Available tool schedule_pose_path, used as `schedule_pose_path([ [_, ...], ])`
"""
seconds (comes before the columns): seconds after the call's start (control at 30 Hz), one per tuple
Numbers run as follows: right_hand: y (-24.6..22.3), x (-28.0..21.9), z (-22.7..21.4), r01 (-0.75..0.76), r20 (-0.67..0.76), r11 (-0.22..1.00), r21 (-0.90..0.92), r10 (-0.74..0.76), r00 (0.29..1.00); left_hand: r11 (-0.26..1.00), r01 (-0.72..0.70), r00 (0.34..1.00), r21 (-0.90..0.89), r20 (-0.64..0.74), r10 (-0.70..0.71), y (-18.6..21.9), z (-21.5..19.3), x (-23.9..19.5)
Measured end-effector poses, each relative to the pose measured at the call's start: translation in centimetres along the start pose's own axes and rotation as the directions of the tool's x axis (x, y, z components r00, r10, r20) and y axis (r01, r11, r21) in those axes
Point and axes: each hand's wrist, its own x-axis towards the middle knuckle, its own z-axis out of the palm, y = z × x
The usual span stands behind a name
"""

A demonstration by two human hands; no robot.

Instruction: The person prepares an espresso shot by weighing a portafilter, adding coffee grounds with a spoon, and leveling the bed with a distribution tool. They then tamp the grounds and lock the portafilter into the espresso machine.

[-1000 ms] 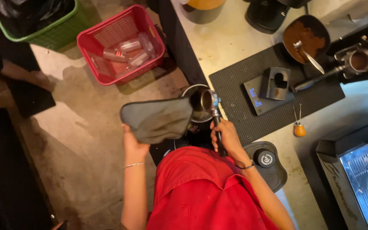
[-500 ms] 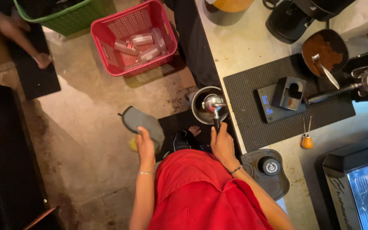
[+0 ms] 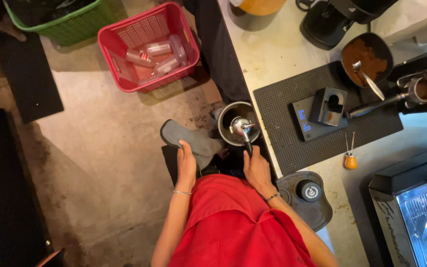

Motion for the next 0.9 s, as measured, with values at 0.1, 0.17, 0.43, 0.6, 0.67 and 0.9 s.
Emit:
schedule_pose_path([
  [0.1,-0.6,-0.4,-1.9,-0.179,0.114,0.886,0.428,0.144,0.983,0.992,-0.035,0.999,-0.124,0.024,0.038,-3.5,1.5,2.7],
  [0.17,-2.8,-1.2,-4.9,-0.483,0.478,-0.048,0.874,-0.094,0.874,0.952,-0.301,0.944,-0.061,0.123,0.306,-8.1,2.6,6.5],
  [0.43,-0.7,-3.3,-5.7,-0.659,0.578,-0.274,0.7,-0.324,0.749,0.101,-0.937,0.303,0.335,0.633,0.712,2.5,5.4,-2.5],
  [0.6,-2.7,-3.2,-6.6,-0.504,0.485,-0.102,0.858,-0.164,0.859,0.714,-0.674,0.553,0.187,0.768,0.321,8.8,4.0,-4.0],
  [0.67,-3.9,-2.7,-7.9,-0.408,0.421,0.118,0.905,-0.126,0.898,0.439,-0.836,0.519,0.328,0.731,0.443,6.1,5.5,-3.5],
  [0.9,-1.4,-1.4,-6.0,-0.281,0.352,0.336,0.899,-0.172,0.92,0.545,-0.782,0.556,0.302,0.732,0.394,7.8,5.8,-2.8],
])
